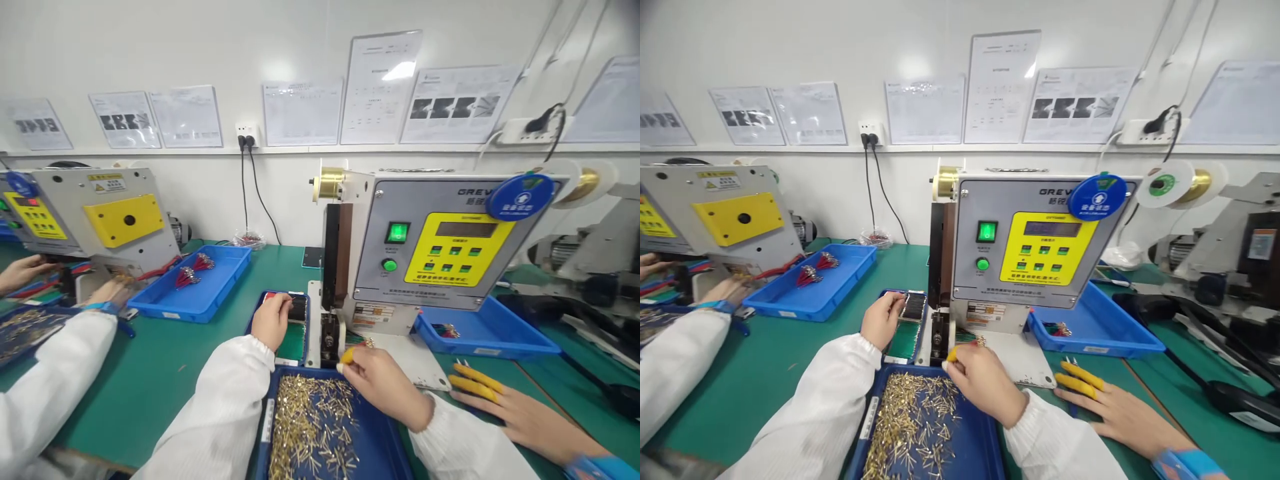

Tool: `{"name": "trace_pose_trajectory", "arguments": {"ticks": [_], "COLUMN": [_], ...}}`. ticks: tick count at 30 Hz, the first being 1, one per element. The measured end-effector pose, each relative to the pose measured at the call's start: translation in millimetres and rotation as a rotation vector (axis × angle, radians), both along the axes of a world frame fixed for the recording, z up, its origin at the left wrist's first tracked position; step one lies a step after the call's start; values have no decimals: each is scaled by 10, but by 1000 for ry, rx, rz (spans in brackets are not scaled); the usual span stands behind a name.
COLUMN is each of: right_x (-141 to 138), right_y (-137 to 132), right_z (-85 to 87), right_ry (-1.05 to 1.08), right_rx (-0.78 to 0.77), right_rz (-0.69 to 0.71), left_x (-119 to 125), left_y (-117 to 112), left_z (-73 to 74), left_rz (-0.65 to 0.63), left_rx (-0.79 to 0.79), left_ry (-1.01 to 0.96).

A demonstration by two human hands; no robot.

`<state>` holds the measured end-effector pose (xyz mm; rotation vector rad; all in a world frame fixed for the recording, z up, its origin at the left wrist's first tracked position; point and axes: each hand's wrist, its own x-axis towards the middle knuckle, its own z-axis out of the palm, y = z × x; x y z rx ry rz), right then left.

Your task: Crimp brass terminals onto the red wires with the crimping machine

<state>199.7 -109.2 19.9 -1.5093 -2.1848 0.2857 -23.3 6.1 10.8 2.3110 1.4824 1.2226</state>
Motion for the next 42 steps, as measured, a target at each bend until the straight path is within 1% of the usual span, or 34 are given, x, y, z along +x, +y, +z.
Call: {"name": "trace_pose_trajectory", "arguments": {"ticks": [2, 3, 5, 7, 10, 13, 17, 21, 25, 29, 33, 36, 39, 42], "right_x": [-53, -83, -135, -169, -181, -166, -140, -126, -136, -152, -147, -138, -132, -126], "right_y": [-67, -100, -157, -192, -202, -192, -189, -192, -186, -175, -170, -167, -156, -144], "right_z": [43, 62, 88, 93, 72, 58, 95, 130, 113, 88, 70, 54, 43, 52], "right_ry": [-59, -82, -108, -100, -84, -96, -81, -28, -1, 10, 39, 39, 24, 29], "right_rx": [-110, -156, -213, -237, -229, -199, -233, -235, -199, -185, -212, -192, -178, -226], "right_rz": [91, 121, 155, 174, 192, 192, 197, 220, 195, 142, 120, 117, 122, 108], "left_x": [-109, -144, -169, -141, -56, 14, 48, 57, 50, 36, 47, 72, 93, 102], "left_y": [114, 151, 185, 180, 141, 116, 112, 107, 111, 151, 247, 323, 351, 327], "left_z": [-23, -36, -66, -96, -130, -136, -108, -87, -102, -107, -47, 9, 34, 29], "left_rz": [86, 102, 74, 22, -31, -64, -67, -49, -63, -83, -129, -167, -170, -151], "left_rx": [-109, -140, -146, -110, -97, -165, -259, -277, -285, -333, -392, -427, -437, -415], "left_ry": [89, 135, 224, 314, 424, 487, 506, 518, 500, 481, 500, 526, 545, 546]}}
